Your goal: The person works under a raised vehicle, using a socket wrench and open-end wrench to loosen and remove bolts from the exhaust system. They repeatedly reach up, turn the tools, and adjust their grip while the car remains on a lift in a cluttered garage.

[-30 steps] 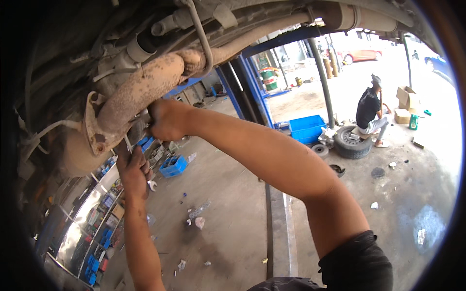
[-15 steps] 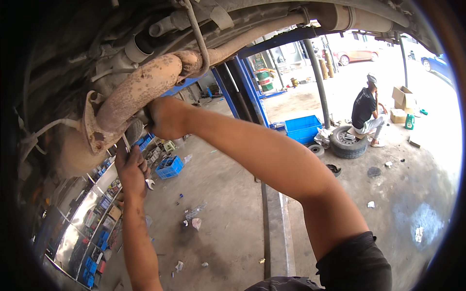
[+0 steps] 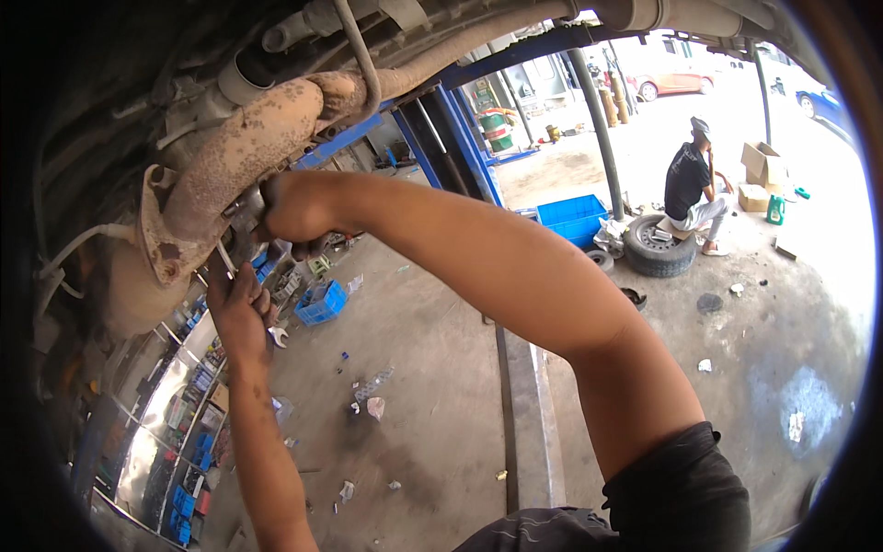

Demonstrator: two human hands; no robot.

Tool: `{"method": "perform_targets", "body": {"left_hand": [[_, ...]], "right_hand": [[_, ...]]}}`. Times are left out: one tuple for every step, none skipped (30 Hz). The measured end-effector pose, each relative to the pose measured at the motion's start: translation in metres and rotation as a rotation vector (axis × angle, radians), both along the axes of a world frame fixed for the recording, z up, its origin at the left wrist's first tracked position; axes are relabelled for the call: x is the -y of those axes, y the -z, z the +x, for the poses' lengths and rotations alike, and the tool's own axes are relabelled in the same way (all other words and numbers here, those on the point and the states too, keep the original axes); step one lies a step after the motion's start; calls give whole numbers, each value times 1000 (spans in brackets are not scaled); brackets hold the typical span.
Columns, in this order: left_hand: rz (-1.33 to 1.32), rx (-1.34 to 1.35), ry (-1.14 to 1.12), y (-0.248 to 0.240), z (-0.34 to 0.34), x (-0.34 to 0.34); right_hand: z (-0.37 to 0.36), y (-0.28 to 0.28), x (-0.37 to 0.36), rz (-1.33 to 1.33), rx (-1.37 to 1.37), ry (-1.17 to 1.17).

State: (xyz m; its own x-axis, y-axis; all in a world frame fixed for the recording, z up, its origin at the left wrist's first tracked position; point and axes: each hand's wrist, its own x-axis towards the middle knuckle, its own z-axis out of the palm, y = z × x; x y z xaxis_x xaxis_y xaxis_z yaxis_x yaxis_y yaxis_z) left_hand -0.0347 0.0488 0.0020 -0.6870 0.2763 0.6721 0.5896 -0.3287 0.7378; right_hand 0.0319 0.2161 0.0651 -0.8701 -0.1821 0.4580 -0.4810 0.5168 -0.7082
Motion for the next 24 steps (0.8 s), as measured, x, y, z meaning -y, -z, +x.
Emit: {"method": "perform_targets", "body": {"left_hand": [[-4,-9,6,1,-2,1],[-8,-17,11,3,-5,1],[-12,-25,13,4,-8,2],[-27,-22,21,2,-6,4],[-23,-33,17,0,-3,-1],[-20,-43,14,-4,0,-8],[-31,-48,-10,-4,3,-8],[-30,-72,-14,-3,-5,-4],[-44,-40,-27,0,-3,0],[-42,-15,-33,-2,0,1],[-41,10,-39,-1,3,1],[-21,-6,-66,-1,3,-2],[-28,-13,-53,-2,1,-3],[-35,-20,-38,-1,-2,-4],[-42,-27,-24,-1,-3,-5],[-16,1,-21,-1,-3,-4],[-23,-12,-27,-1,-5,-1],[-30,-25,-33,0,-7,2],[-30,-44,-29,-1,-7,3],[-30,-33,-29,-3,-6,0],[-30,-23,-30,-5,-1,-3],[-38,-3,-40,-3,0,-2],[-39,-10,-46,-2,-1,-3],[-41,-17,-53,-2,-2,-4]], "right_hand": [[3,3,-3,-71,10,-59],[4,5,-4,-142,21,-119],[3,7,-4,-214,34,-180],[13,3,4,145,-199,140],[1,8,-1,266,-447,348],[-23,14,-8,390,-691,558],[-39,20,-11,496,-925,757],[-30,7,-6,527,-697,660],[-17,6,0,287,-421,403],[1,5,0,64,-154,151],[9,5,1,-157,116,-100],[-11,7,-10,-235,250,-266],[-17,11,-12,-56,-12,-83],[-23,14,-14,122,-273,102],[-29,16,-17,301,-532,290],[-23,16,-6,381,-479,574],[-26,17,-5,369,-494,564],[-30,20,-6,357,-508,555],[-31,20,-8,351,-528,556],[-37,27,-11,251,-563,516],[-41,34,-14,136,-544,473],[-38,37,-12,-40,-396,367],[-33,39,-11,-213,-246,260],[-36,45,-13,-342,-195,144]]}}
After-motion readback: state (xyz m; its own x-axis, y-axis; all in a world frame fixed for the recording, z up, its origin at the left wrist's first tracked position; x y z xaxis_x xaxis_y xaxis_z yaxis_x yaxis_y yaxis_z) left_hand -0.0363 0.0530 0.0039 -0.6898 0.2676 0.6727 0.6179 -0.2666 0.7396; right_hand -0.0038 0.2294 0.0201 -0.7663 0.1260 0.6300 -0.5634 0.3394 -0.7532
